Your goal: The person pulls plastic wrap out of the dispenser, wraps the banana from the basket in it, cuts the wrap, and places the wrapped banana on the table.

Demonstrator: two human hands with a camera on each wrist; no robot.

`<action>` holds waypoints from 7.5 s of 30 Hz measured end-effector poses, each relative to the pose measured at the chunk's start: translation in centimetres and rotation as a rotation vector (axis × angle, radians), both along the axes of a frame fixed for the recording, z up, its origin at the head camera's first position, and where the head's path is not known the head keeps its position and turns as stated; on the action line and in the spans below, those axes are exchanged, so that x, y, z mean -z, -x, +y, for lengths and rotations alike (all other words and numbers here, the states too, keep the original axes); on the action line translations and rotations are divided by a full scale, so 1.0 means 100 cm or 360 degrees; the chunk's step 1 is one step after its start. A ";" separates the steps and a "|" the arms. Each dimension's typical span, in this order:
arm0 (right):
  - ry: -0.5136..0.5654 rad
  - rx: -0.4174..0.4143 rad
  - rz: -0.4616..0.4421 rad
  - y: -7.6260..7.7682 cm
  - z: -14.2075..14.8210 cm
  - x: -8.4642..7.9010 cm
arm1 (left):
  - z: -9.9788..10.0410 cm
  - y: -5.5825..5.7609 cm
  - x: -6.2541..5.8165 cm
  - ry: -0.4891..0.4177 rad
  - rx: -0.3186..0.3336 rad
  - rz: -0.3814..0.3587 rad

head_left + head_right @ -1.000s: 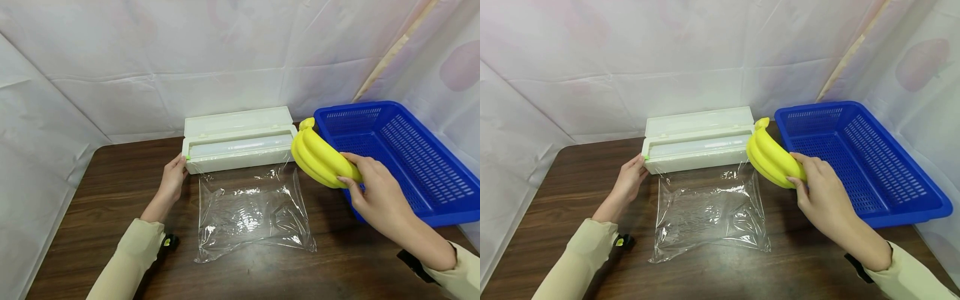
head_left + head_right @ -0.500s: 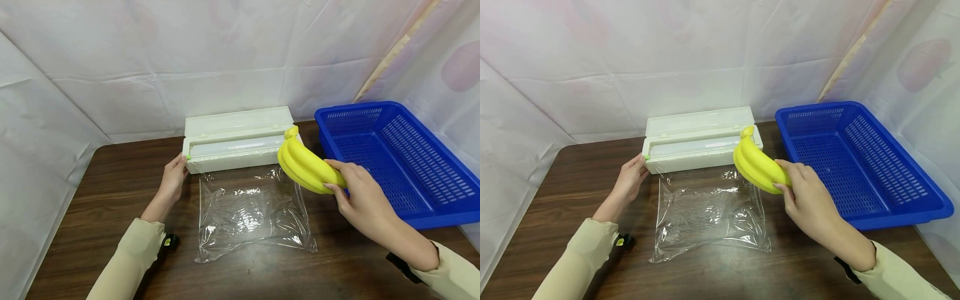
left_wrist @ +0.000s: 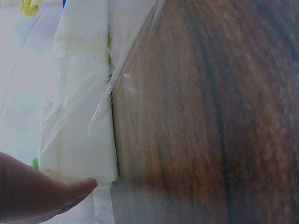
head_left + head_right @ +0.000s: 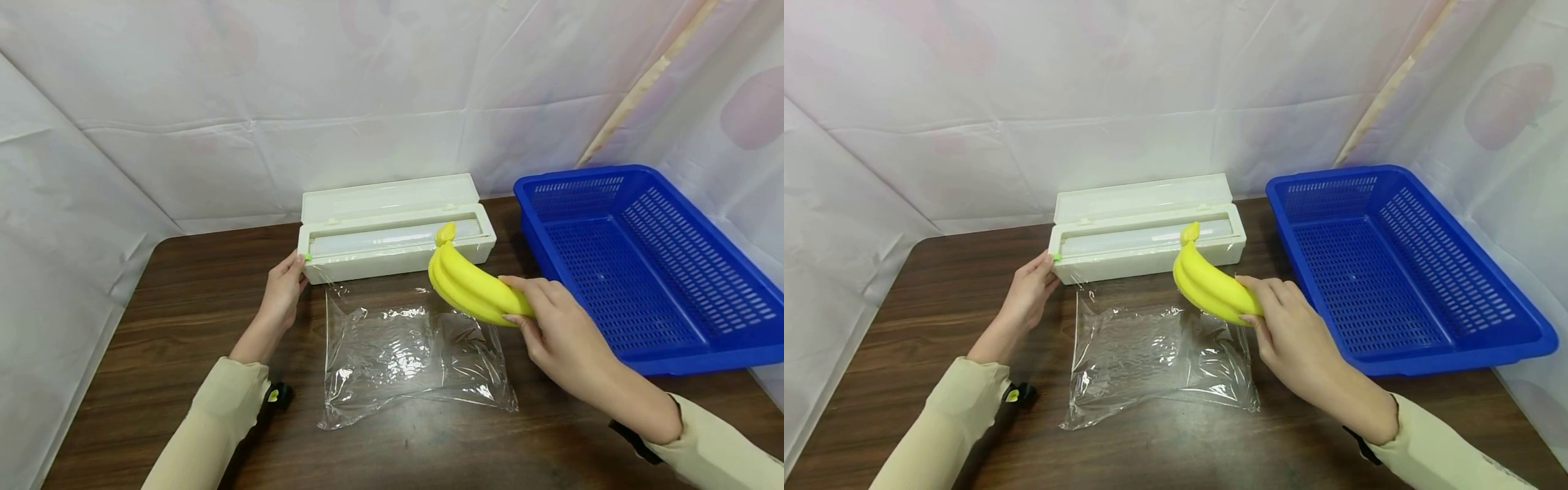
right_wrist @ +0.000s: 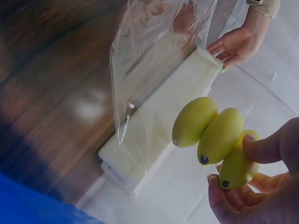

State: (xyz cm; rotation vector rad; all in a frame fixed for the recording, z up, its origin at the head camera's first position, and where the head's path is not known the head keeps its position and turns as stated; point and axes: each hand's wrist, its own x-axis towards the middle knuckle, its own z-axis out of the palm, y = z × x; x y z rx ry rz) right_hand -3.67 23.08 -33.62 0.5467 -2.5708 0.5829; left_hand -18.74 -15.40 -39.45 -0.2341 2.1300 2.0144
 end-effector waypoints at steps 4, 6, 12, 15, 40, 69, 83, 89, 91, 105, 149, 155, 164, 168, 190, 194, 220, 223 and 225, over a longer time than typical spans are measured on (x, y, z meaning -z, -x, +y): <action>-0.0002 -0.0045 -0.0027 0.001 -0.005 0.005 | 0.000 -0.001 -0.001 0.0010 0.0006 -0.0001; -0.0003 -0.0072 -0.0046 0.001 -0.009 0.008 | 0.000 -0.001 -0.002 0.0014 0.0011 -0.0001; -0.0005 -0.0121 -0.0084 0.000 -0.018 0.017 | 0.000 0.000 -0.001 0.0010 0.0005 -0.0005; -0.0007 -0.0139 -0.0077 0.001 -0.022 0.022 | -0.001 0.000 0.000 0.0011 0.0008 -0.0004; -0.0032 -0.0273 -0.0108 0.010 -0.048 0.049 | 0.001 -0.001 -0.001 -0.0006 -0.0001 -0.0010; -0.0440 -0.0529 0.0617 0.016 -0.052 0.081 | 0.000 -0.001 -0.002 0.0002 -0.0002 0.0000; -0.0524 -0.0677 0.0403 0.006 -0.041 0.080 | 0.000 -0.001 -0.003 0.0005 -0.0014 -0.0006; -0.0514 -0.0711 0.0279 0.004 -0.035 0.078 | 0.000 -0.001 -0.003 0.0008 -0.0001 -0.0002; -0.0511 -0.0730 0.0257 0.005 -0.033 0.078 | 0.001 -0.001 -0.003 0.0013 0.0001 -0.0001; -0.0324 -0.0703 0.0296 -0.001 -0.021 0.072 | -0.006 0.000 -0.005 -0.0068 0.0013 -0.0065; -0.0449 -0.0598 -0.0018 -0.043 0.031 0.078 | -0.019 -0.167 0.025 0.1462 0.0837 0.1727; -0.0420 -0.0604 0.0065 -0.044 0.029 0.081 | -0.024 -0.172 0.025 0.1566 0.0896 0.1638; -0.0383 -0.0606 0.0235 -0.042 0.025 0.081 | -0.028 -0.169 0.024 0.1616 0.1076 0.1522; -0.0374 -0.0596 0.0258 -0.041 0.025 0.079 | -0.030 -0.167 0.023 0.1614 0.1114 0.1539; -0.0273 -0.0496 0.0278 -0.027 0.021 0.061 | -0.018 -0.158 0.002 0.1579 0.1036 0.1831; -0.0230 -0.0493 0.0368 -0.022 0.019 0.058 | -0.015 -0.153 -0.004 0.1567 0.1015 0.1842; -0.0086 -0.0427 0.0102 0.014 -0.010 0.057 | 0.007 -0.107 -0.014 0.1256 0.0876 0.1841; -0.0040 -0.0429 0.0019 0.018 -0.014 0.057 | 0.012 -0.102 -0.014 0.1191 0.0892 0.1792; -0.0002 -0.0421 -0.0069 0.020 -0.017 0.058 | 0.015 -0.099 -0.014 0.1153 0.0894 0.1745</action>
